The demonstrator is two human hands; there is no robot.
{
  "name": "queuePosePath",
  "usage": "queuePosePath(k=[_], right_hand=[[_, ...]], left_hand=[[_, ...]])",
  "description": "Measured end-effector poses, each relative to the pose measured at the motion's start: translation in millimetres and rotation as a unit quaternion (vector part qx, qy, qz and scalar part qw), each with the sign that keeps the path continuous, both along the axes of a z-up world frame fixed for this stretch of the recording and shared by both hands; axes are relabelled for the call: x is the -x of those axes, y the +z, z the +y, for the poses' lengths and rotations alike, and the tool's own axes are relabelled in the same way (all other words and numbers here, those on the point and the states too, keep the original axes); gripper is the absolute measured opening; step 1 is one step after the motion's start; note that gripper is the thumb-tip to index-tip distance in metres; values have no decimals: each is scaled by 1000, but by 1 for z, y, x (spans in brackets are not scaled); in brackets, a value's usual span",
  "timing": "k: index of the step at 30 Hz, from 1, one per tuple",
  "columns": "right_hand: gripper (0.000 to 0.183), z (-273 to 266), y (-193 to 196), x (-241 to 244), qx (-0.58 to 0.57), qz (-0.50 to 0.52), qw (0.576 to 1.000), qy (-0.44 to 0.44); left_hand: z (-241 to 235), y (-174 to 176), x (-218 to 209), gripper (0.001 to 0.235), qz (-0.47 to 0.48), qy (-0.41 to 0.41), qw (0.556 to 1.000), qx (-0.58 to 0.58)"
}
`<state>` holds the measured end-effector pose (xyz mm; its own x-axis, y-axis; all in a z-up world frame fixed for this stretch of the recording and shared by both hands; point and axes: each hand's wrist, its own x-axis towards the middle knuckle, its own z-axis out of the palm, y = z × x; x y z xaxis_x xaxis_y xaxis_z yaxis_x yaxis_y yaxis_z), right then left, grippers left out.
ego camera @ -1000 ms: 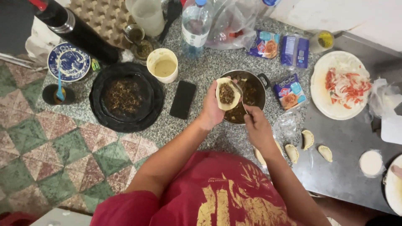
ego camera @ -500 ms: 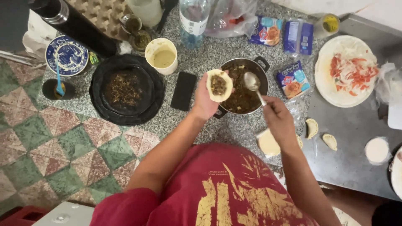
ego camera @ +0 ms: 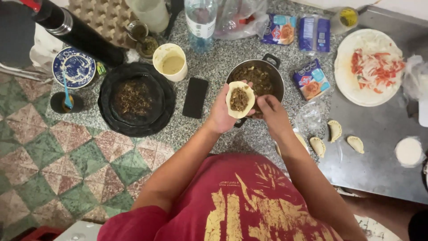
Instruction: Filling dough circles with a meat and vegetable mixture and sealing the edges to make empanadas.
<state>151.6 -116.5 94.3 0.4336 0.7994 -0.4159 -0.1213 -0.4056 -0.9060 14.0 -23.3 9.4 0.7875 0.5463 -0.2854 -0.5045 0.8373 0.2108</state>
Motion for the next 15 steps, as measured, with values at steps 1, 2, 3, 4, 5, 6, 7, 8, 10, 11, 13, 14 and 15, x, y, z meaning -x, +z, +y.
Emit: queuePosePath(k=[1,2,3,4,5,6,7,8,10,11,13,14,15], right_hand=[[49,0,-9,-3,0,0,1000,-3],[48,2,-18,-7,-12,23,1000,-17],[48,4,-27,-11,-23,45,998,-31],[48,1,-26,-10,-23,45,998,-33],[46,-1,-26,-9,-14,46,998,-36],[44,-3,-26,-8,-5,48,998,-38],[44,-5,-29,-9,-5,48,998,-40],[37,-6,-33,-9,4,59,997,-52],[30,-10,-47,-14,12,71,995,-67],[28,-13,-57,-17,8,66,994,-84],[26,-17,-64,-19,0,62,992,-106],[26,-20,-61,-17,-4,62,991,-122],[27,-23,-58,-15,-8,63,989,-137]], left_hand=[[-1,6,1,64,0,-3,1000,0],[0,12,1,63,14,-12,1000,-7],[2,18,2,63,28,-20,999,-14],[0,18,1,63,28,-22,999,-13],[-1,18,0,63,35,-34,998,-39],[-3,18,0,63,42,-46,996,-64],[-5,17,-3,63,42,-48,996,-64],[-7,16,-6,66,56,-64,995,-55],[-12,8,-10,70,71,-82,993,-45],[-16,2,-12,71,116,-86,988,-60],[-18,25,-13,73,161,-95,979,-78],[-19,53,-11,77,270,-111,936,-197],[-20,81,-9,81,370,-124,866,-313]])
